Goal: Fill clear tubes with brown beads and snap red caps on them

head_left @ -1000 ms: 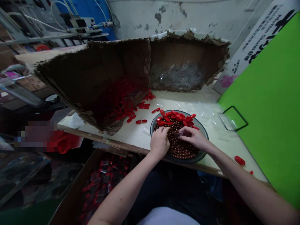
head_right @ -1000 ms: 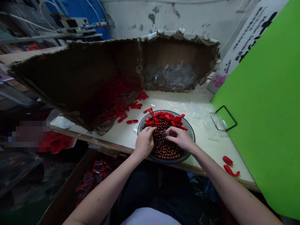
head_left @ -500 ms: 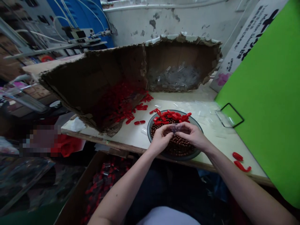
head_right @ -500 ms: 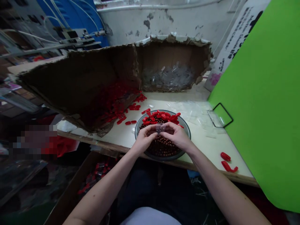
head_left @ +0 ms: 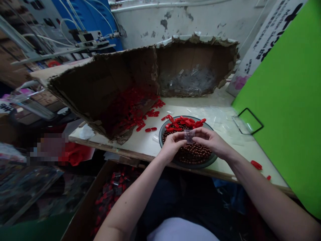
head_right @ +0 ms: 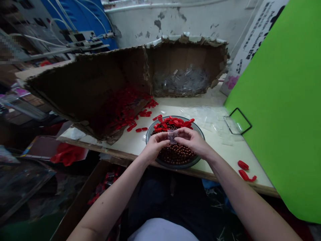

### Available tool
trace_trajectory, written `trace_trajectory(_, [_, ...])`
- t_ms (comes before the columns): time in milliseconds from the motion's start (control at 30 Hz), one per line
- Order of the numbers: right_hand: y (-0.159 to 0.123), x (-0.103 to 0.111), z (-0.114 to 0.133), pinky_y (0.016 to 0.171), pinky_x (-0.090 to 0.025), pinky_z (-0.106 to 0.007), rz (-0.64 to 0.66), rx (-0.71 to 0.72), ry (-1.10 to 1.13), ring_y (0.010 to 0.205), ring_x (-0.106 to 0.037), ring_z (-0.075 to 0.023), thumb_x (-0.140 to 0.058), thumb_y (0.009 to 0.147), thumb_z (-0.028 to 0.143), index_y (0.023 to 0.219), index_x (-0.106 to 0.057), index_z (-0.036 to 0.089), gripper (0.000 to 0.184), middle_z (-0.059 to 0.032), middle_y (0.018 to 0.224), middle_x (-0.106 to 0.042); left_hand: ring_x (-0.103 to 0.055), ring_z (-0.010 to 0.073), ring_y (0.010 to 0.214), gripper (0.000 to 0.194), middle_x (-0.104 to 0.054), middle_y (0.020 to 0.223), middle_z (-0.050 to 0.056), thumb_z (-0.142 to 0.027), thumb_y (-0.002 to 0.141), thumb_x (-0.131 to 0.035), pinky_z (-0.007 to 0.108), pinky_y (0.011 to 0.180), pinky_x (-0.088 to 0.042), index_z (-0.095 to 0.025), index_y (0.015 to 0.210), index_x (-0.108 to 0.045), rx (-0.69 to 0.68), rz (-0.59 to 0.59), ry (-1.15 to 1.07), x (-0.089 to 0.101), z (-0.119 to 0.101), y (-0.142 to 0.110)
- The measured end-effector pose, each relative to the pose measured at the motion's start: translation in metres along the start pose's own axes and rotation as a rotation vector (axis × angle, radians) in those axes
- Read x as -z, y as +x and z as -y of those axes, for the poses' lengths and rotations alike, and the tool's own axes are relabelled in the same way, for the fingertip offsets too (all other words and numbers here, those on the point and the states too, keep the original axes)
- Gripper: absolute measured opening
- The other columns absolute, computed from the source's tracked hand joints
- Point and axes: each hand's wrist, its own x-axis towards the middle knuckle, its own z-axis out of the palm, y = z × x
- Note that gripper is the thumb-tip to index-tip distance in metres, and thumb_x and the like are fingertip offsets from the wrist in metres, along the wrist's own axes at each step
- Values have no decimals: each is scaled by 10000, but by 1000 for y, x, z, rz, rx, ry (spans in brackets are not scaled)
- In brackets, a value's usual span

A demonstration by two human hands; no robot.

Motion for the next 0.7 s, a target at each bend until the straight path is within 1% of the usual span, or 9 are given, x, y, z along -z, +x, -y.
trace_trajectory(67, [2, 1, -3, 888, -508, -360, -5, 23, -22, 925, -664, -202, -725, 739, 386, 971, -621, 192, 320, -42, 1001, -702, -644, 165, 827, 333, -722, 932, 68, -119, 675, -666, 263, 747, -497, -141, 1005, -698, -13, 23, 89, 1, 2, 0])
trace_trajectory(133, [4, 9, -5, 865, -513, -359, 17, 48, -131, 905, -667, -205, -687, 770, 384, 972, -622, 193, 285, -43, 980, -704, -646, 172, 873, 342, -710, 990, 76, -102, 715, -618, 300, 826, -501, -151, 1048, -682, -86, -29, 213, 6, 5, 2])
trace_trajectory(200, [6, 23, -7, 846, -506, -349, 54, 100, -407, 902, -661, -206, -630, 813, 336, 988, -642, 203, 220, -46, 986, -700, -639, 184, 949, 344, -686, 1065, 87, -92, 753, -573, 330, 907, -486, -161, 1076, -666, -198, -132, 345, 13, 10, 5])
trace_trajectory(300, [12, 40, -13, 785, -484, -330, 131, 186, -997, 863, -637, -214, -575, 816, 199, 943, -694, 208, 174, -67, 934, -685, -625, 197, 1019, 325, -669, 1096, 101, -95, 799, -518, 355, 959, -473, -161, 1086, -654, -294, -233, 476, 21, 18, 11])
trace_trajectory(367, [15, 39, -20, 741, -465, -322, 199, 208, -1273, 836, -615, -223, -549, 809, 146, 874, -707, 200, 180, -85, 874, -664, -628, 202, 1012, 315, -673, 1081, 99, -107, 818, -502, 370, 959, -478, -167, 1088, -652, -313, -256, 540, 23, 23, 13])
trace_trajectory(433, [19, 27, -28, 719, -452, -321, 260, 230, -1396, 825, -597, -228, -515, 829, 132, 841, -697, 194, 193, -93, 855, -648, -625, 204, 1023, 322, -669, 1095, 95, -107, 825, -494, 380, 968, -476, -179, 1097, -650, -333, -259, 609, 23, 25, 13])
trace_trajectory(500, [21, 11, -36, 719, -447, -328, 289, 262, -1410, 818, -589, -229, -477, 845, 116, 852, -681, 186, 216, -95, 862, -645, -618, 207, 1043, 337, -663, 1120, 96, -96, 825, -484, 384, 980, -469, -182, 1105, -648, -343, -245, 669, 22, 26, 12])
trace_trajectory(567, [22, 1, -41, 748, -451, -335, 285, 278, -1319, 838, -596, -226, -464, 842, 100, 909, -666, 181, 228, -91, 895, -651, -619, 209, 1043, 340, -662, 1124, 101, -93, 827, -472, 383, 978, -471, -178, 1106, -648, -335, -238, 699, 21, 25, 11])
trace_trajectory(700, [19, 7, -45, 811, -467, -338, 163, 180, -891, 883, -624, -204, -543, 839, 194, 970, -624, 205, 155, -48, 953, -676, -628, 201, 1018, 321, -673, 1102, 98, -114, 843, -464, 373, 969, -476, -178, 1090, -658, -303, -231, 662, 23, 21, 9])
